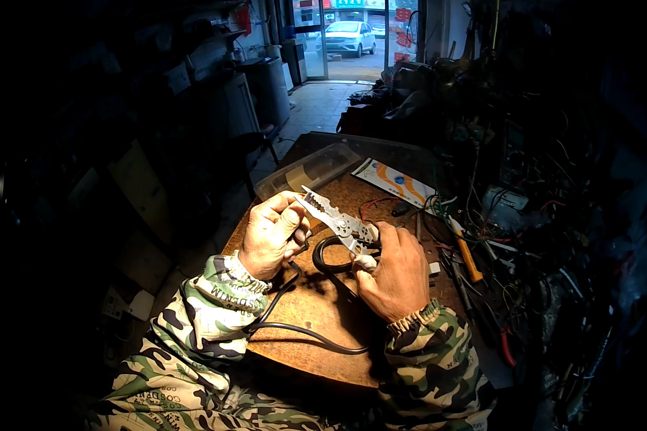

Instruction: The person strips the outer insulation from a black electrical cord using pliers, then uses a knife to trim the inner wires. They insert the wires into a small orange connector and crimp it with pliers. The person repeats this process on the other end of the cord.

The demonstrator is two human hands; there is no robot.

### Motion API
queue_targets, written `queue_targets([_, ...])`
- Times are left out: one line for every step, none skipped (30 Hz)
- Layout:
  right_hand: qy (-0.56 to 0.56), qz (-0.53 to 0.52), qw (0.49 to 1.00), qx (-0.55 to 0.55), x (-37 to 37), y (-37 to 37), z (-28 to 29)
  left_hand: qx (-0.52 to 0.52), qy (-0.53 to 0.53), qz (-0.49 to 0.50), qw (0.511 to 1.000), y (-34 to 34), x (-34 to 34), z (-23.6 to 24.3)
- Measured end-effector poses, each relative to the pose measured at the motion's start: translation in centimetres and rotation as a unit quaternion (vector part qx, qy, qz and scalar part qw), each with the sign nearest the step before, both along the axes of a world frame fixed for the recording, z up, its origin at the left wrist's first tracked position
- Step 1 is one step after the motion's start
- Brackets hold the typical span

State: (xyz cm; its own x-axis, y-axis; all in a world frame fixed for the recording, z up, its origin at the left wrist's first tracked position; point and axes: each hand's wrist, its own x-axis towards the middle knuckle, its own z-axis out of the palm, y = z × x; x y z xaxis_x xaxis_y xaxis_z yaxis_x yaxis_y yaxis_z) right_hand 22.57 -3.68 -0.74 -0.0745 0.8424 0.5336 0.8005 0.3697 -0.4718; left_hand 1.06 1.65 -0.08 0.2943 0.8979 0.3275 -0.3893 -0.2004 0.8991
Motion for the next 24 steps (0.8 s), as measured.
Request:
queue_targets([0.001, 0.022, 1.0, 0.007, -1.0, 0.7, -0.5, -0.014, 0.006, 0.022, 1.0, -0.6, -1.2, 0.0])
queue_targets([-0.008, 0.018, 1.0, 0.016, -1.0, 0.6, -0.4, -0.016, -0.008, 0.002, 1.0, -0.6, -1.3, 0.1])
queue_targets([-0.017, 0.014, 0.999, 0.024, -1.0, 0.5, -0.2, -0.017, -0.022, -0.018, 0.999, -0.6, -1.5, 0.2])
queue_targets([-0.018, 0.015, 0.999, 0.028, -1.0, 0.4, 0.0, -0.017, -0.035, -0.038, 0.998, -0.7, -1.6, 0.3])
queue_targets([-0.02, 0.014, 0.999, 0.029, -0.9, 0.3, 0.0, -0.017, -0.026, -0.033, 0.999, -0.6, -1.5, 0.3])
queue_targets([-0.022, 0.013, 0.999, 0.031, -0.9, 0.3, 0.0, -0.017, -0.017, -0.027, 0.999, -0.6, -1.3, 0.4])
queue_targets([-0.024, 0.012, 0.999, 0.031, -0.9, 0.2, 0.0, -0.016, -0.008, -0.02, 1.0, -0.6, -1.2, 0.4])
queue_targets([-0.025, 0.013, 0.999, 0.032, -0.9, 0.2, 0.0, -0.013, -0.005, -0.01, 1.0, -0.7, -1.0, 0.5])
queue_targets([-0.027, 0.013, 0.999, 0.032, -0.9, 0.2, 0.1, -0.011, -0.002, 0.0, 1.0, -0.8, -0.8, 0.5])
queue_targets([-0.024, 0.014, 0.999, 0.036, -1.0, 0.2, 0.1, -0.008, 0.001, 0.01, 1.0, -0.9, -0.8, 0.6])
queue_targets([-0.021, 0.013, 0.999, 0.037, -1.0, 0.2, -0.1, -0.006, -0.001, 0.005, 1.0, -0.7, -0.7, 0.4])
queue_targets([-0.018, 0.011, 0.999, 0.038, -0.9, 0.3, -0.2, -0.004, -0.004, 0.001, 1.0, -0.5, -0.7, 0.2])
queue_targets([-0.014, 0.011, 0.999, 0.035, -0.9, 0.3, -0.3, -0.002, -0.006, -0.004, 1.0, -0.3, -0.6, -0.1])
queue_targets([-0.01, 0.011, 0.999, 0.033, -0.9, 0.4, -0.3, 0.001, -0.007, 0.003, 1.0, -0.2, -0.6, -0.2])
queue_targets([-0.007, 0.011, 0.999, 0.03, -0.9, 0.4, -0.3, 0.003, -0.008, 0.01, 1.0, -0.2, -0.4, -0.4])
queue_targets([-0.006, 0.011, 0.999, 0.031, -0.9, 0.4, -0.4, 0.005, -0.009, 0.016, 1.0, -0.1, -0.4, -0.5])
queue_targets([-0.004, 0.013, 0.999, 0.033, -1.1, 0.3, -0.2, 0.015, -0.003, 0.024, 1.0, -0.1, -0.5, -0.5])
queue_targets([-0.003, 0.014, 0.999, 0.035, -1.2, 0.2, 0.0, 0.024, 0.002, 0.033, 0.999, -0.2, -0.7, -0.6])
queue_targets([-0.002, 0.017, 0.999, 0.033, -1.4, 0.2, 0.2, 0.033, 0.008, 0.041, 0.999, -0.2, -0.8, -0.6])
queue_targets([-0.001, 0.015, 0.999, 0.029, -1.2, 0.2, 0.1, 0.026, 0.002, 0.039, 0.999, -0.2, -0.6, -0.6])
queue_targets([0.0, 0.013, 1.0, 0.026, -1.1, 0.2, 0.1, 0.019, -0.004, 0.037, 0.999, -0.2, -0.5, -0.5])
queue_targets([0.008, 0.012, 1.0, 0.015, -1.0, 0.2, 0.0, 0.012, -0.01, 0.036, 0.999, -0.3, -0.3, -0.4])
queue_targets([0.016, 0.013, 1.0, 0.004, -1.1, 0.2, -0.1, 0.007, -0.01, 0.033, 0.999, -0.4, -0.3, -0.4])
queue_targets([0.024, 0.014, 1.0, -0.006, -1.1, 0.3, -0.1, 0.002, -0.01, 0.03, 1.0, -0.5, -0.4, -0.3])
